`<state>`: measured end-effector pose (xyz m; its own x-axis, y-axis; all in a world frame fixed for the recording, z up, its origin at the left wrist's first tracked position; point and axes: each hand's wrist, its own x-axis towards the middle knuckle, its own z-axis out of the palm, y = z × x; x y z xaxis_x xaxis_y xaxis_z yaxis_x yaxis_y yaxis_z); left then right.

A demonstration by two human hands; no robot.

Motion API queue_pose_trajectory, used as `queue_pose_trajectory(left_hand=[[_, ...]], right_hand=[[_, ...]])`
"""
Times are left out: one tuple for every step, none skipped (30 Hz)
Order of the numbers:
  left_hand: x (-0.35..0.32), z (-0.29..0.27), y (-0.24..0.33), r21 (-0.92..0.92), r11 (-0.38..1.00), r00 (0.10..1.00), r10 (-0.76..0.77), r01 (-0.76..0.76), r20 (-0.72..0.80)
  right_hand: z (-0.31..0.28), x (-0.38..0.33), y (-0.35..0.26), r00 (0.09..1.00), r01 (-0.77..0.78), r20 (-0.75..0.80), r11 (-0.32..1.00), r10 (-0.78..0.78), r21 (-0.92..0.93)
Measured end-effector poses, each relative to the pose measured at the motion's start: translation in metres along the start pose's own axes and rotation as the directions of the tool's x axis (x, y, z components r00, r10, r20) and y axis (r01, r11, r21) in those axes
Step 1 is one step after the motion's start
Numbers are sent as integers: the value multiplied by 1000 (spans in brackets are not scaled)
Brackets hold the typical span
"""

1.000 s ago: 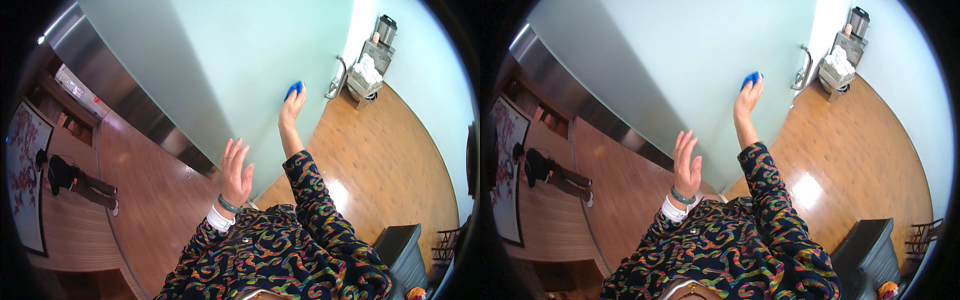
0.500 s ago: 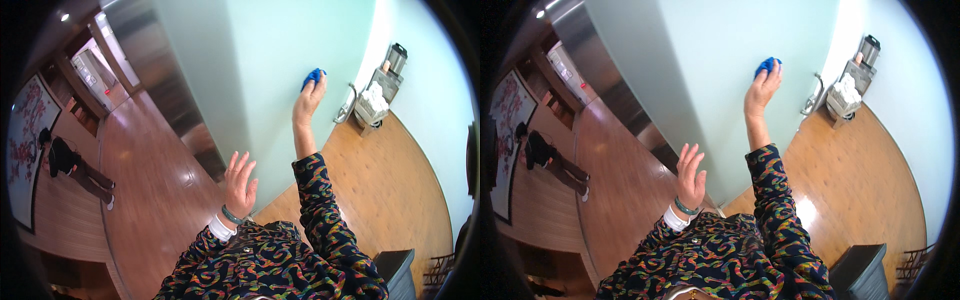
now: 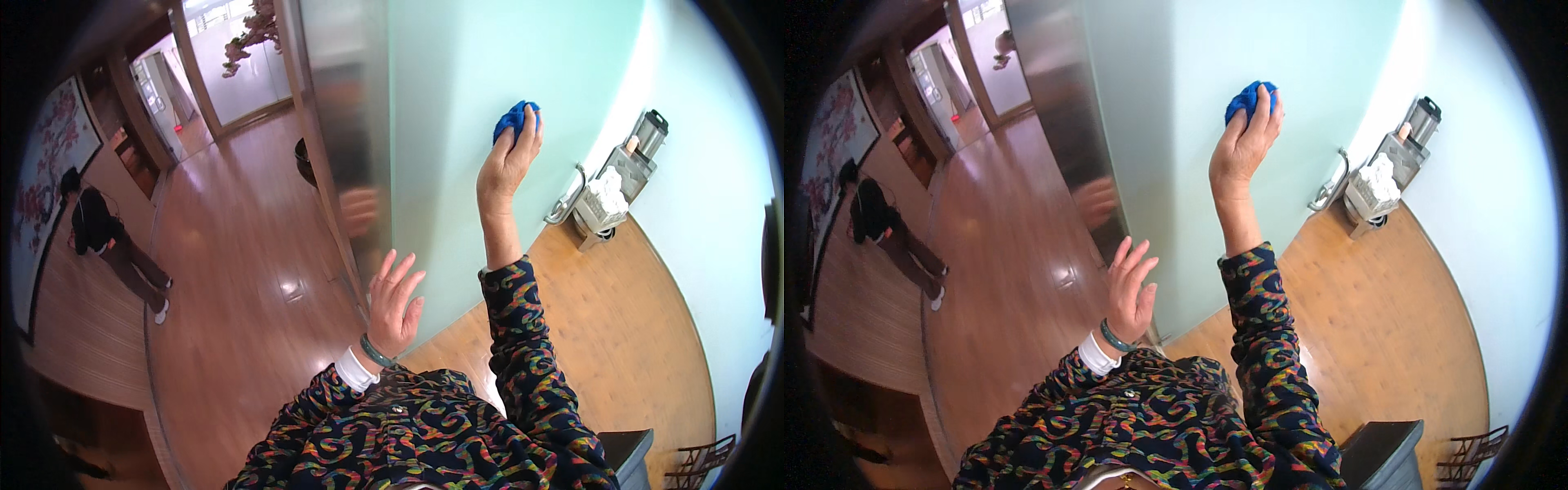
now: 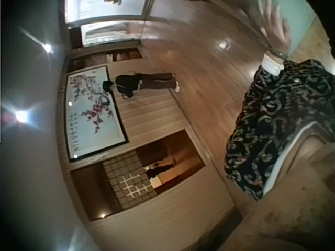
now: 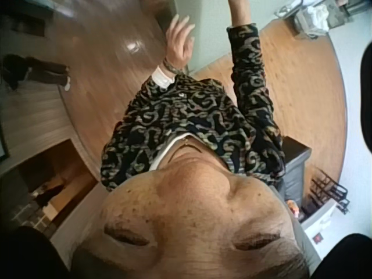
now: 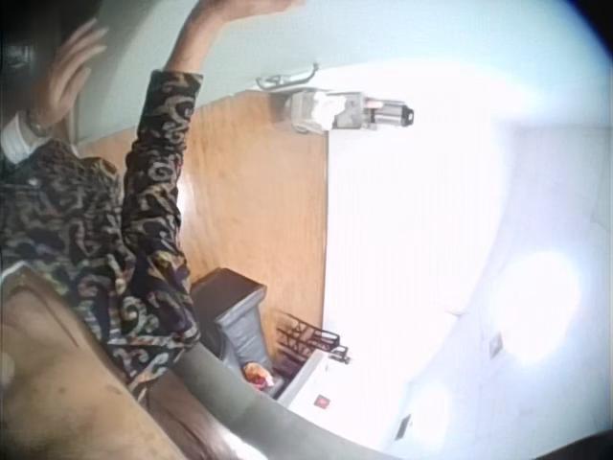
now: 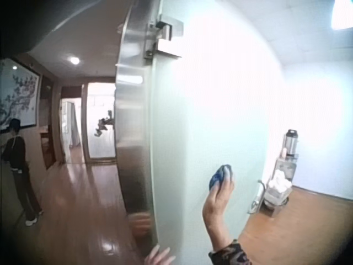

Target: The person wipes a wooden door and adjacent frosted glass panel with a blue cloth, moving methodically from the door to the glass and back, cleaning both sides of the door and the glass surface.

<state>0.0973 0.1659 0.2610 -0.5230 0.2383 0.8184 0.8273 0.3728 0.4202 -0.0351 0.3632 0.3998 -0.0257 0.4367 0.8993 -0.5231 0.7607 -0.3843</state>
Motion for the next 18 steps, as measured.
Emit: queue_pose_trajectory(left_hand=[[0, 0, -2, -5, 1000, 1000, -10, 10, -4], [-1, -1, -3, -8, 1000, 1000, 6, -6, -17], [-1, -3, -5, -18, 1000, 1000, 16, -16, -17], [0, -4, -6, -32, 999, 999, 31, -32, -27], [0, -6, -6, -31, 999, 999, 27, -28, -25], [0, -7, -7, -34, 999, 999, 30, -31, -32], [1, -9, -7, -38, 999, 999, 32, -34, -40], [1, -9, -7, -37, 999, 998, 23, -25, -60], [2, -9, -7, -36, 999, 997, 13, -16, -80], [2, -8, -6, -41, 999, 994, 10, -15, -111], [3, -6, -6, -36, 999, 996, -20, 17, -91], [3, -4, -5, -33, 999, 996, -6, 3, -86], [4, -2, -5, -32, 999, 997, -3, 0, -82], [4, 0, -4, -34, 999, 997, -8, 6, -79], [4, 2, -4, -37, 999, 998, 2, -5, -68], [4, 3, -4, -39, 999, 998, 2, -4, -70], [4, 4, -4, -40, 999, 997, 1, -4, -72], [4, 4, -4, -40, 999, 998, 1, -4, -70]], right_hand=[[3, 2, -4, 1000, 25, -2, 1000, -25, -1], [5, -4, -13, 994, 98, 43, 995, -98, 6], [4, -20, -25, 984, 163, 77, 987, -163, 6], [2, -37, -37, 968, 217, 132, 976, -213, -13], [-2, -58, -49, 939, 292, 180, 956, -293, 34], [-7, -76, -58, 900, 348, 264, 936, -348, 49], [-12, -87, -62, 881, 375, 273, 922, -386, 92], [-16, -94, -63, 865, 399, 274, 908, -420, 131], [-18, -97, -62, 890, 345, 266, 928, -371, 141], [-19, -94, -57, 877, 356, 299, 926, -377, 124], [-17, -85, -50, 873, 373, 285, 918, -396, 131], [-14, -74, -42, 869, 394, 264, 909, -417, 139], [-12, -61, -33, 886, 369, 261, 923, -384, 106], [-7, -45, -22, 906, 354, 216, 931, -364, 88], [-3, -28, -10, 925, 330, 170, 941, -339, 75], [1, -13, 3, 947, 285, 146, 958, -288, 42], [5, -1, 16, 972, 210, 99, 978, -211, 23], [5, 10, 31, 987, 153, 40, 988, -154, 28]])
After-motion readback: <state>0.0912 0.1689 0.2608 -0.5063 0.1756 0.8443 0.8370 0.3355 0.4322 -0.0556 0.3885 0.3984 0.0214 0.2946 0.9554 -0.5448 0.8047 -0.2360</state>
